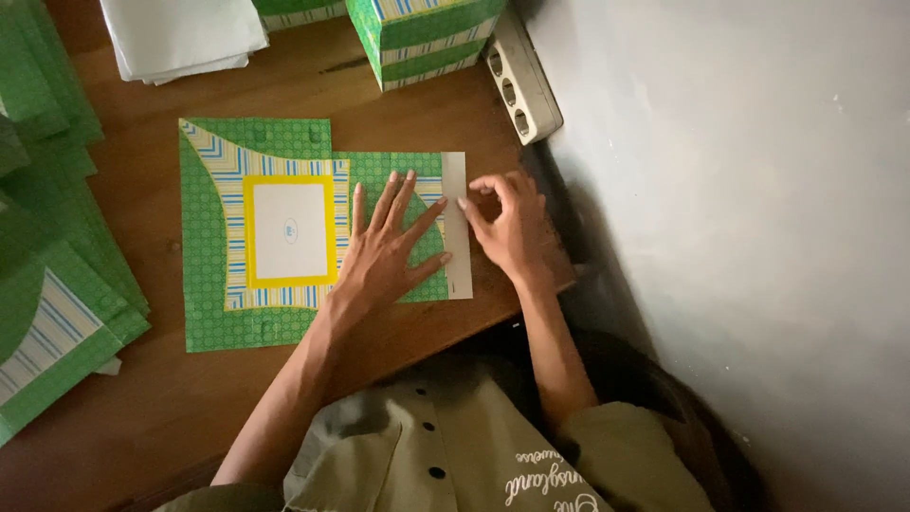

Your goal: The person assembles a cardboard box by folding the flaps and securing them with green patterned tape. They handle the box and tape, folding the sides and top flaps to form the box structure.

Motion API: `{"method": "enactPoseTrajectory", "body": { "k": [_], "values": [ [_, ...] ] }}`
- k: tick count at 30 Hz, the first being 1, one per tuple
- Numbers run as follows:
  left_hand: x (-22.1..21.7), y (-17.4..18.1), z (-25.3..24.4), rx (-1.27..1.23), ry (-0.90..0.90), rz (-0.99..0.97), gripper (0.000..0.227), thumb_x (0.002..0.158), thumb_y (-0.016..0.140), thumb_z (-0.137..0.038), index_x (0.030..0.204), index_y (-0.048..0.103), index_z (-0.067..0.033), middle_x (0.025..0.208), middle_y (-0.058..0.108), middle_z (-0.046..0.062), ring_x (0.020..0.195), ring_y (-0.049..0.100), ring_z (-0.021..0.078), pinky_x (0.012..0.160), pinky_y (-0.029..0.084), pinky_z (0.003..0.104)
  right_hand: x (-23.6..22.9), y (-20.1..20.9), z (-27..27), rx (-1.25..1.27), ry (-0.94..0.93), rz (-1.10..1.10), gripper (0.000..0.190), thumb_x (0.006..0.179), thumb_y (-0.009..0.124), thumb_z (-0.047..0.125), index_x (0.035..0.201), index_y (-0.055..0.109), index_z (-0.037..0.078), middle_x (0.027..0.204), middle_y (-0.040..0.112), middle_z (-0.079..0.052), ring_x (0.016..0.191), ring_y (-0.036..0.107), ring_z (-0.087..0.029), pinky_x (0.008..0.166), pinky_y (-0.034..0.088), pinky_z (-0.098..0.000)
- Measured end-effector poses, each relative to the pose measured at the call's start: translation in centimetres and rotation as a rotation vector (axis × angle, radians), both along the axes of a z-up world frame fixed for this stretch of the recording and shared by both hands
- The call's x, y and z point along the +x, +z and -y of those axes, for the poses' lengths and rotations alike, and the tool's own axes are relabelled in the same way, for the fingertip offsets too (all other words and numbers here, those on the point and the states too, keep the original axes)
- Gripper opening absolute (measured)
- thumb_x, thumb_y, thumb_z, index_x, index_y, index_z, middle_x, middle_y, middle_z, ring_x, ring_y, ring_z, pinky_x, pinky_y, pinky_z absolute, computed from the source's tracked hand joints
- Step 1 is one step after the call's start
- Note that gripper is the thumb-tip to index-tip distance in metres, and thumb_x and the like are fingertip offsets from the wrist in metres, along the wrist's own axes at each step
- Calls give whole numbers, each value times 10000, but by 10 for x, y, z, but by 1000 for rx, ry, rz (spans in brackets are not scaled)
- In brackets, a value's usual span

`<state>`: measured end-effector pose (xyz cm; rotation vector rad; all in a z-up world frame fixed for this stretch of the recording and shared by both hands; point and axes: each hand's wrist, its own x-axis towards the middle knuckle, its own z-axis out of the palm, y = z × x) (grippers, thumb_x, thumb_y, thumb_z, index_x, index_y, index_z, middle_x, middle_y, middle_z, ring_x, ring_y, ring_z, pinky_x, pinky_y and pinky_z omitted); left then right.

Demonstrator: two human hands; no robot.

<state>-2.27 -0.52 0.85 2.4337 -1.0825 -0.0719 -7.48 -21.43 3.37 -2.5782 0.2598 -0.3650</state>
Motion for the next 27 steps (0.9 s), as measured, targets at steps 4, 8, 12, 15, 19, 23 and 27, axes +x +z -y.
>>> {"method": "enactPoseTrajectory", "body": {
  "k": [4, 8, 12, 15, 19, 23, 27],
  "values": [
    [0, 0, 0, 19, -6, 30, 695, 951, 552, -683, 1547, 468, -337, 1688, 260, 149, 1573, 206, 349, 1222, 60, 700, 24, -10, 7, 17, -6, 95, 133, 942, 756, 266, 1022, 669, 204, 924, 620, -18, 901, 653, -290, 757, 502, -477],
    [1, 0, 1, 33, 14, 18, 673, 954, 534, -702, 1528, 496, -352, 1693, 267, 134, 1577, 201, 332, 1224, 59, 698, 36, -21, 10, -68, -29, 133, 125, 951, 746, 289, 996, 660, 211, 891, 629, -8, 861, 675, -287, 717, 526, -466],
    [1, -1, 0, 11, 6, 13, 690, 941, 546, -708, 1532, 487, -355, 1691, 264, 136, 1575, 207, 336, 1220, 71, 701, 39, -30, 10, -109, -50, 208, 145, 949, 727, 322, 967, 633, 213, 832, 610, 2, 809, 670, -282, 672, 521, -464],
    [0, -2, -1, -12, 5, 16, 688, 936, 556, -707, 1520, 503, -347, 1688, 271, 137, 1570, 219, 338, 1222, 71, 694, 32, -23, 14, -82, -1, 190, 162, 945, 745, 335, 1000, 648, 218, 850, 627, -4, 824, 680, -294, 688, 536, -467],
    [-1, -2, -1, -28, 10, 29, 694, 927, 577, -695, 1518, 506, -339, 1684, 279, 137, 1562, 247, 338, 1223, 96, 694, 16, 5, 5, -39, 55, 105, 205, 927, 760, 305, 1084, 671, 207, 927, 640, -18, 898, 677, -295, 750, 540, -460],
    [-1, -2, -1, -34, 20, 43, 689, 923, 583, -691, 1512, 512, -342, 1681, 289, 136, 1563, 246, 336, 1225, 98, 688, 6, 1, 10, -17, 100, 65, 230, 928, 765, 306, 1117, 682, 207, 925, 632, -29, 928, 669, -311, 781, 537, -478],
    [0, -4, -2, -46, 10, 50, 698, 918, 582, -708, 1507, 515, -339, 1660, 321, 141, 1552, 269, 344, 1229, 83, 681, -14, 12, 4, 62, 143, 3, 274, 924, 771, 275, 1155, 700, 147, 958, 643, -99, 937, 657, -349, 807, 531, -497]
  ]
}}
